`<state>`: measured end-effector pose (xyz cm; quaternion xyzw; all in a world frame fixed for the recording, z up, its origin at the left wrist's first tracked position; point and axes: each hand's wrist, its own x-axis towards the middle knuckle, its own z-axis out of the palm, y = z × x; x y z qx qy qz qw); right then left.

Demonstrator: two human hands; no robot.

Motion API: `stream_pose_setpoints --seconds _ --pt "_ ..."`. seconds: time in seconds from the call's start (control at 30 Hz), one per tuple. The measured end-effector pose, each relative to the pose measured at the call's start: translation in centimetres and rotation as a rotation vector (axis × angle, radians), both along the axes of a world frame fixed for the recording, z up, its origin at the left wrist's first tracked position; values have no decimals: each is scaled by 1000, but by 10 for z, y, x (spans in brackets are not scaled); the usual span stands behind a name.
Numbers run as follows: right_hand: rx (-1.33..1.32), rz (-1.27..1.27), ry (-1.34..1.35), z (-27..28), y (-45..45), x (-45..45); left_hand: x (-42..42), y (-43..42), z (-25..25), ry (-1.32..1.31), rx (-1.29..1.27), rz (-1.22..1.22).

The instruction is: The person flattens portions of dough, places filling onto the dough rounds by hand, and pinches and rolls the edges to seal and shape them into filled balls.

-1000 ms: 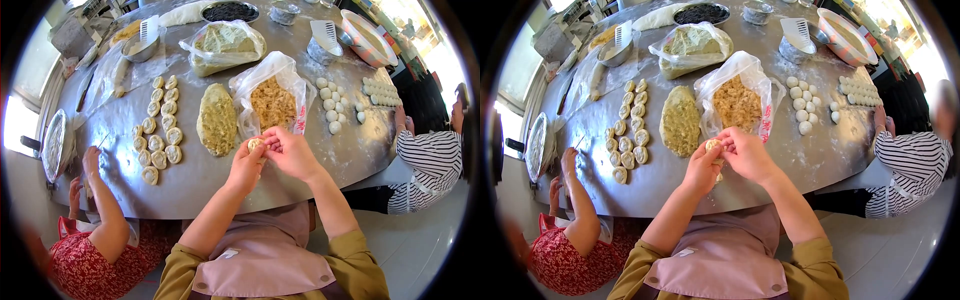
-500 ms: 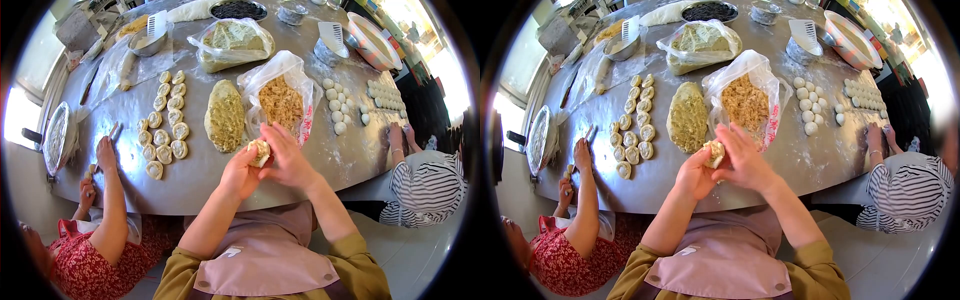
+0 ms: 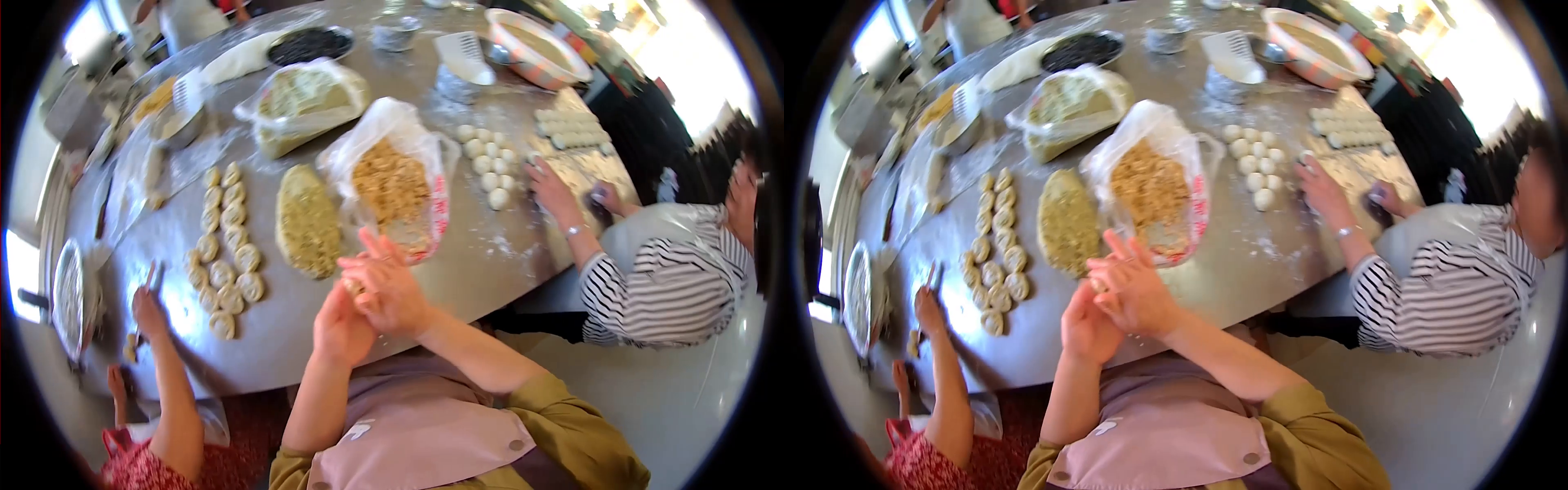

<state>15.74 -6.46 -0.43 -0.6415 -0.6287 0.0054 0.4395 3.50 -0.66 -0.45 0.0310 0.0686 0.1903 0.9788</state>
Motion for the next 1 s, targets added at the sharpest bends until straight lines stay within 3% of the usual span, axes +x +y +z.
stream_pose_setpoints --seconds 0.1,0.3,0.33,0.43,0.53,0.67,0.7,0.8,0.83,0.93,1.0 --pt "52 -35 1 2 0 -8 8 -7 4 350 324 122" --pt "158 -116 64 6 4 -22 11 -6 -3 455 365 166" --pt "130 -122 273 5 6 -20 12 -10 5 508 381 176" --pt "25 -125 914 2 15 -13 23 -24 31 323 422 323" --pt "93 -52 1264 15 20 -18 18 -22 20 494 878 406" --pt "-22 36 1063 36 4 -37 8 -3 -9 721 1295 566" --pt "93 62 1075 33 9 -43 10 -4 -1 785 1352 582" --pt "-104 139 1159 35 3 -34 21 -11 15 808 1615 793" --pt "-11 76 1190 29 9 -38 12 -6 12 841 1697 622" --pt "-99 -38 1295 26 14 -32 14 -14 19 698 1565 622" --pt "-97 -115 1122 31 9 -26 10 -9 17 683 1471 563"
